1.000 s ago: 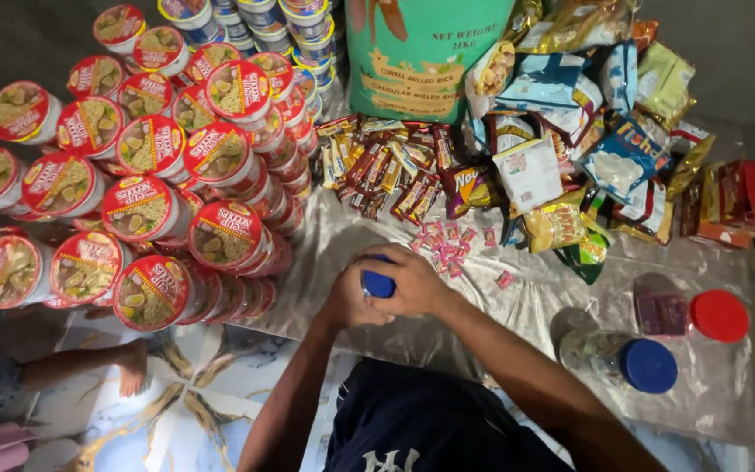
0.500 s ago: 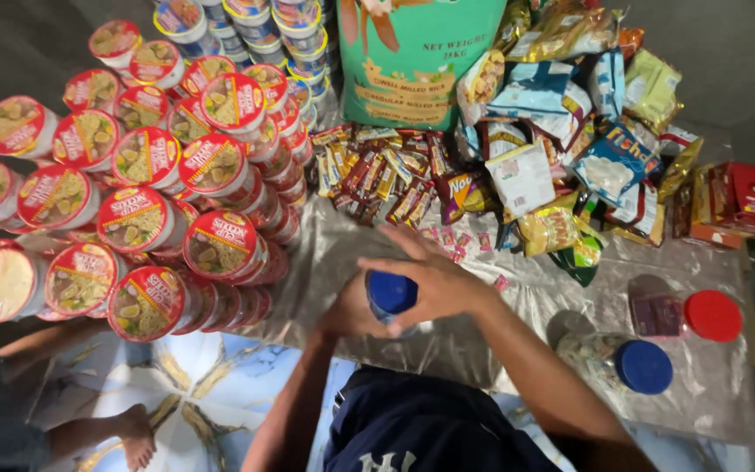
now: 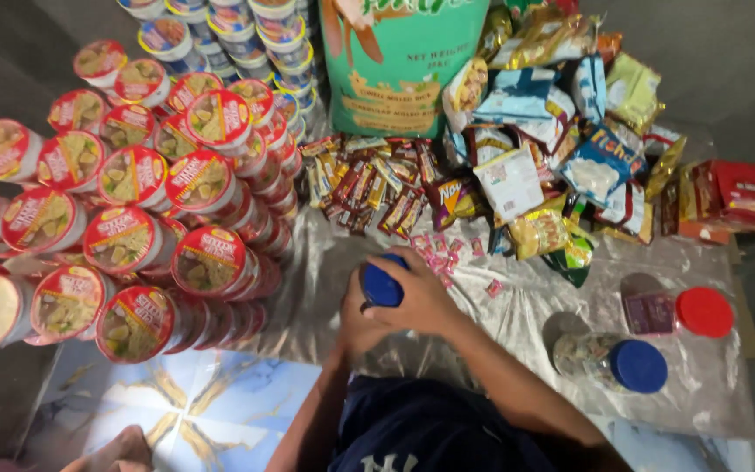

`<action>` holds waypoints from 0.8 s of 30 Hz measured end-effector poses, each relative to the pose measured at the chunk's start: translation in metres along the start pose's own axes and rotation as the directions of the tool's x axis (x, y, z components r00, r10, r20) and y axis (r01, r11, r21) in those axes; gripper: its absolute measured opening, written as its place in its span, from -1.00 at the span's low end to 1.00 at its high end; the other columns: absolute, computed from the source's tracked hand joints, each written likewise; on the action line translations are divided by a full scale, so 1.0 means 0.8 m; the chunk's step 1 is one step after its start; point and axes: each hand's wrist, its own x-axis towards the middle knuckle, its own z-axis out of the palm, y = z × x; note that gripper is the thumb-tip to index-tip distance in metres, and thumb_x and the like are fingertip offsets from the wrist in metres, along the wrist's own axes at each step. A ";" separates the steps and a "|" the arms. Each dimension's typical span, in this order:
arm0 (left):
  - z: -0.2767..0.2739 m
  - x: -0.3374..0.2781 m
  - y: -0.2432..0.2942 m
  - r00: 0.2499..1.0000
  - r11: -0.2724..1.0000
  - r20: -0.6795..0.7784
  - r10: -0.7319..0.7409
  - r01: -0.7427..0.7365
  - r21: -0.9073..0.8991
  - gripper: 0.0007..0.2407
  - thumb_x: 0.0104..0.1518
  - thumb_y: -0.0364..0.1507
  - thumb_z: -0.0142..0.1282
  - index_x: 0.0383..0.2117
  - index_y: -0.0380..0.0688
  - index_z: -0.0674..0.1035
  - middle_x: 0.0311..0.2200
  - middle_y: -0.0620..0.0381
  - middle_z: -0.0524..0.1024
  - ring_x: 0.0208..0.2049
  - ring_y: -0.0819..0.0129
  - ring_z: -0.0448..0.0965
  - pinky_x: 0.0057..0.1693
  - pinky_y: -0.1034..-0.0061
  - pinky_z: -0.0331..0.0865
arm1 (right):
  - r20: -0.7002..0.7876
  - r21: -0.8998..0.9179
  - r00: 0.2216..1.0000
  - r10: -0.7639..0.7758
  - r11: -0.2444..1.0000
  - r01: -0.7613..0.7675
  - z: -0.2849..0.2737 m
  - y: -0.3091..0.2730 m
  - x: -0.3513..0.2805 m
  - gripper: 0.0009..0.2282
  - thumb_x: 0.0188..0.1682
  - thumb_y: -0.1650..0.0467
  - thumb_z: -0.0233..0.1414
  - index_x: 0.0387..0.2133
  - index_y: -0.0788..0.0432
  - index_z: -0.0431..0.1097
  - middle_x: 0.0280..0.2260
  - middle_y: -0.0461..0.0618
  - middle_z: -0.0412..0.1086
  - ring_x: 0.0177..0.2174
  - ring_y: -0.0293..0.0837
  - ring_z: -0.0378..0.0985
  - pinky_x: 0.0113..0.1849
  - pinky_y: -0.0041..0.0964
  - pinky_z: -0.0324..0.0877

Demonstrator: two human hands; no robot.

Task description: Organizing various food items including cup noodles, snack bags, and candies on a storage table.

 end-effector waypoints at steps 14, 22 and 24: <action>0.055 0.045 0.041 0.950 0.986 0.267 -0.161 0.140 0.096 -0.10 -0.51 -0.40 0.53 0.18 -0.18 0.33 -0.01 0.00 0.50 0.02 0.22 0.55 0.12 0.33 0.44 | -0.217 0.055 0.970 0.108 0.994 -0.099 -0.036 0.032 -0.046 -0.31 -0.32 0.22 0.38 0.12 0.18 0.34 0.02 0.22 0.42 0.01 0.18 0.51 0.04 -0.03 0.40; 0.195 0.090 0.019 0.870 0.996 0.489 0.065 -0.089 0.025 -0.03 -0.45 -0.35 0.58 0.27 -0.24 0.26 0.09 -0.09 0.46 0.11 0.09 0.52 0.20 0.26 0.41 | -0.414 0.034 0.767 0.490 0.850 -0.525 -0.134 0.074 -0.108 -0.20 -0.27 0.06 0.32 0.22 0.20 0.25 -0.06 0.32 0.37 -0.06 0.23 0.50 -0.02 -0.01 0.39; 0.237 0.102 0.013 0.812 0.980 0.560 0.165 -0.201 0.002 -0.04 -0.46 -0.34 0.58 0.25 -0.24 0.27 0.09 -0.15 0.45 0.13 0.01 0.50 0.22 0.22 0.40 | -0.456 0.020 0.720 0.523 0.815 -0.579 -0.161 0.099 -0.129 -0.20 -0.23 0.05 0.31 0.22 0.25 0.24 -0.03 0.34 0.36 -0.04 0.21 0.49 -0.01 -0.03 0.39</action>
